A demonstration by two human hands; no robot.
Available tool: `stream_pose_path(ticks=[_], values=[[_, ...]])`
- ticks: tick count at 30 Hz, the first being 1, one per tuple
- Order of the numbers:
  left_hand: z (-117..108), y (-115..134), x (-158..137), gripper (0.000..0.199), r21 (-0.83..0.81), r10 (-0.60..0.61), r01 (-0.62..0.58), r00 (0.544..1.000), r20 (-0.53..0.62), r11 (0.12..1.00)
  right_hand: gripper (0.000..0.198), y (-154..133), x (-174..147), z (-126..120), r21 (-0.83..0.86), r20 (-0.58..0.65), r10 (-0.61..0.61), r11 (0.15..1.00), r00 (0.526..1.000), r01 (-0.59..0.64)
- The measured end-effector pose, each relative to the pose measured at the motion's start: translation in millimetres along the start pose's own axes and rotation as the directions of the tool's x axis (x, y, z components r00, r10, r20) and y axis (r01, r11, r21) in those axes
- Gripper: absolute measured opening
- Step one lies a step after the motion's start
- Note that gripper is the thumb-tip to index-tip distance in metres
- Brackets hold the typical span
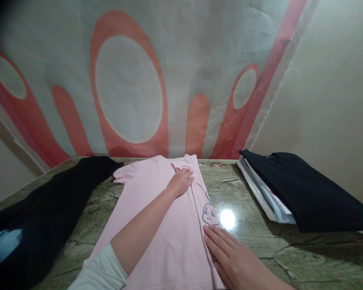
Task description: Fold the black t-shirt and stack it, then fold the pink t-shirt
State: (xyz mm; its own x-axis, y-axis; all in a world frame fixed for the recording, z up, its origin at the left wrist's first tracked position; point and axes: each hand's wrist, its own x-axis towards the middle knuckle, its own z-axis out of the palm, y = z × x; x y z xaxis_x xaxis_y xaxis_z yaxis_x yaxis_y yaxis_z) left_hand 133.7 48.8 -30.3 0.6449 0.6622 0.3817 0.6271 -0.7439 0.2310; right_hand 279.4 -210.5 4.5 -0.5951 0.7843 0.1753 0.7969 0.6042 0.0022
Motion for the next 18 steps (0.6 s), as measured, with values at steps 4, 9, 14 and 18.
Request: stream_pose_path(ticks=[4, 9, 14, 18], values=[[-1.7, 1.4, 0.0, 0.029, -0.002, -0.003, 0.003, 1.000, 0.004, 1.000, 0.044, -7.1, -8.7, -18.1, -0.010, -0.025, -0.072, 0.997, 0.997, 0.072], [-18.1, 10.1, -3.7, 0.024, -0.013, 0.020, -0.020, 1.000, -0.017, 1.000, 0.031, 4.4, 21.4, -35.6, 0.318, 0.022, 0.088, 0.944, 0.996, -0.091], [-35.1, 17.7, -7.6, 0.020, -0.009, 0.003, -0.003, 1.000, -0.002, 1.000, 0.034, 63.2, 84.1, -2.1, 0.368, -0.113, 0.260, 0.908, 0.959, -0.202], [-36.6, 17.6, -6.6, 0.015, -0.002, 0.022, -0.022, 1.000, -0.020, 1.000, 0.036, 102.8, 122.8, 30.2, 0.301, -0.179, 0.248, 0.935, 0.952, -0.187]])
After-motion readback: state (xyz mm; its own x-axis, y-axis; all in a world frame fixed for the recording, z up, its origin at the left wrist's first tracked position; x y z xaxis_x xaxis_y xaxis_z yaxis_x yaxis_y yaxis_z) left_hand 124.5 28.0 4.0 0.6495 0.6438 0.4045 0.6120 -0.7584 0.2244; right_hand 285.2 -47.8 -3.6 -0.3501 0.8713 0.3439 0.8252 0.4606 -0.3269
